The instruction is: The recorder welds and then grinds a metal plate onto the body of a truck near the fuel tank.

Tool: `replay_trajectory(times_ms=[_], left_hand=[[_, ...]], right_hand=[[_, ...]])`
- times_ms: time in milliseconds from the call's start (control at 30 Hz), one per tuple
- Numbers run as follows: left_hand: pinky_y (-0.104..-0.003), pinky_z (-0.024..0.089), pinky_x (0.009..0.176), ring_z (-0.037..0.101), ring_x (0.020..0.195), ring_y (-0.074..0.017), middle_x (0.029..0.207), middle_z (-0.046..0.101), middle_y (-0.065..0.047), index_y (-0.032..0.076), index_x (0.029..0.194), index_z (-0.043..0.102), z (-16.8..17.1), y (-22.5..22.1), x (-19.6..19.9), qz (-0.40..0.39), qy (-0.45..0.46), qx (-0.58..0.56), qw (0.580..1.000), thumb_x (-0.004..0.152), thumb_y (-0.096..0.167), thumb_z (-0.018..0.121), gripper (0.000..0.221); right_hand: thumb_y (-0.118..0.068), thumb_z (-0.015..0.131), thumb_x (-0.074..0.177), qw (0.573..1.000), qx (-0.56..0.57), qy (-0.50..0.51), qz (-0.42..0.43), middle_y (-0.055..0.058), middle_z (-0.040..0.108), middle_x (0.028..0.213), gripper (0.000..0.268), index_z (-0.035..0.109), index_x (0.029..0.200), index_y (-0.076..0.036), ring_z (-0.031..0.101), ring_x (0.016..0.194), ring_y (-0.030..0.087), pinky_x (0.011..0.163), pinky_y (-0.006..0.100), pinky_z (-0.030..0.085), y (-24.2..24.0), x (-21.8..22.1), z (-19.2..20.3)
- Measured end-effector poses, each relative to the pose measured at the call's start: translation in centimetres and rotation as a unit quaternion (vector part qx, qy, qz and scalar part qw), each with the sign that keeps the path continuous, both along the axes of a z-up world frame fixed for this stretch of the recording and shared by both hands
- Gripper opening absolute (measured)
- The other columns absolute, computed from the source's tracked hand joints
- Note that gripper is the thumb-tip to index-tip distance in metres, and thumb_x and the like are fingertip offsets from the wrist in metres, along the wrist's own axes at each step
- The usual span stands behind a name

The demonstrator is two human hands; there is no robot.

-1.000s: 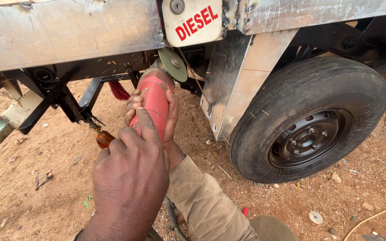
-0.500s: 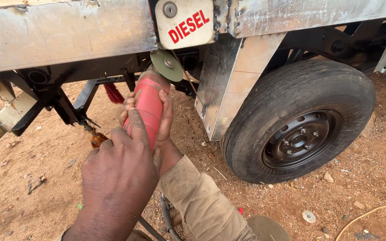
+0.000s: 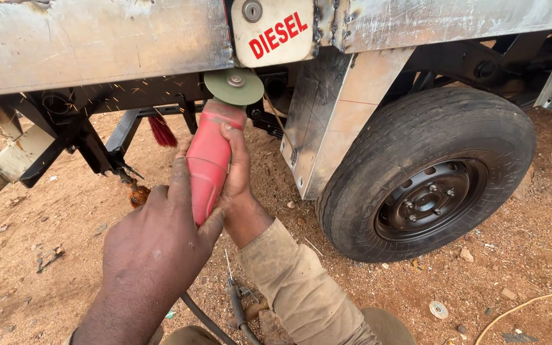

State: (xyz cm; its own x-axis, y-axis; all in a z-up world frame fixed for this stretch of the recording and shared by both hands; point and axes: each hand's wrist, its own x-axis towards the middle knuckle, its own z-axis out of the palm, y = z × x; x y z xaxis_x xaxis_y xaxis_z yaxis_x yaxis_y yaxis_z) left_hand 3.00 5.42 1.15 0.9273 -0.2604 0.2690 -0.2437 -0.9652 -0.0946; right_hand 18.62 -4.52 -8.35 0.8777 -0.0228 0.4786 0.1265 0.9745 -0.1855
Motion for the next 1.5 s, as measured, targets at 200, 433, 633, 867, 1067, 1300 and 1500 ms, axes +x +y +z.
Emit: replay_trajectory(times_ms=[200, 433, 633, 867, 1067, 1300, 1500], left_hand=[[-0.044, 0.063, 0.066, 0.076, 0.081, -0.0297, 0.096, 0.069, -0.015, 0.009, 0.167, 0.017, 0.0, -0.3, -0.2, 0.001, -0.004, -0.001, 1.000, 0.090, 0.062, 0.061, 0.103], [-0.042, 0.063, 0.056, 0.076, 0.072, -0.0302, 0.096, 0.068, -0.018, 0.000, 0.157, 0.029, -1.0, -1.2, -0.9, -0.015, -0.055, -0.020, 0.998, 0.084, 0.058, 0.065, 0.099], [-0.041, 0.065, 0.064, 0.076, 0.082, -0.0314, 0.106, 0.066, -0.018, 0.003, 0.163, 0.016, -6.2, 0.9, 0.9, -0.008, 0.066, -0.053, 0.996, 0.092, 0.062, 0.061, 0.103], [-0.049, 0.062, 0.088, 0.075, 0.096, -0.0430, 0.112, 0.070, -0.025, 0.015, 0.158, 0.008, -19.7, -1.0, 5.4, -0.026, 0.309, -0.300, 0.902, 0.079, 0.041, 0.074, 0.106], [-0.046, 0.061, 0.085, 0.077, 0.095, -0.0386, 0.107, 0.073, -0.020, 0.018, 0.153, 0.022, -21.5, -6.2, 7.0, -0.130, 0.311, -0.558, 0.758, 0.070, 0.025, 0.077, 0.100], [-0.037, 0.058, 0.089, 0.072, 0.104, -0.0226, 0.116, 0.065, -0.013, 0.009, 0.144, 0.030, -19.8, -8.1, 10.1, -0.306, 0.280, -0.650, 0.636, 0.066, 0.016, 0.082, 0.095], [-0.033, 0.059, 0.087, 0.069, 0.099, -0.0161, 0.113, 0.065, -0.009, 0.007, 0.140, 0.041, -17.4, -7.3, 12.3, -0.356, 0.276, -0.640, 0.623, 0.063, 0.010, 0.081, 0.086]], right_hand=[[-0.047, 0.068, 0.091, 1.000, 0.000, -0.008, 0.013, 0.016, 0.064, 0.094, 0.053, 0.056, 0.117, -0.002, 0.068, 0.083, 0.027, 0.077, 0.041, 0.061, -0.3, 0.5, 0.0], [-0.055, 0.066, 0.092, 0.995, -0.032, -0.040, 0.080, 0.016, 0.065, 0.096, 0.063, 0.058, 0.112, 0.004, 0.068, 0.082, 0.027, 0.075, 0.042, 0.061, -0.9, -0.8, 0.1], [-0.049, 0.067, 0.098, 0.997, -0.072, 0.021, 0.032, 0.018, 0.065, 0.095, 0.056, 0.058, 0.114, 0.003, 0.068, 0.085, 0.027, 0.080, 0.041, 0.062, -1.2, -2.0, -5.1], [-0.028, 0.069, 0.089, 0.910, -0.320, 0.219, -0.150, 0.015, 0.070, 0.087, 0.033, 0.064, 0.109, -0.002, 0.070, 0.072, 0.023, 0.067, 0.038, 0.061, -5.3, -4.8, -14.0], [-0.019, 0.072, 0.091, 0.829, -0.453, 0.200, -0.260, 0.012, 0.069, 0.087, 0.029, 0.064, 0.109, 0.002, 0.069, 0.072, 0.019, 0.064, 0.035, 0.059, -10.1, -5.6, -11.0], [-0.021, 0.072, 0.088, 0.816, -0.477, 0.116, -0.304, 0.016, 0.073, 0.101, 0.040, 0.060, 0.117, 0.004, 0.075, 0.089, 0.023, 0.076, 0.037, 0.065, -12.1, -5.3, -5.1], [-0.019, 0.073, 0.091, 0.819, -0.435, 0.071, -0.367, 0.016, 0.071, 0.100, 0.043, 0.056, 0.123, 0.004, 0.074, 0.086, 0.023, 0.073, 0.036, 0.064, -10.9, -4.3, -3.4]])
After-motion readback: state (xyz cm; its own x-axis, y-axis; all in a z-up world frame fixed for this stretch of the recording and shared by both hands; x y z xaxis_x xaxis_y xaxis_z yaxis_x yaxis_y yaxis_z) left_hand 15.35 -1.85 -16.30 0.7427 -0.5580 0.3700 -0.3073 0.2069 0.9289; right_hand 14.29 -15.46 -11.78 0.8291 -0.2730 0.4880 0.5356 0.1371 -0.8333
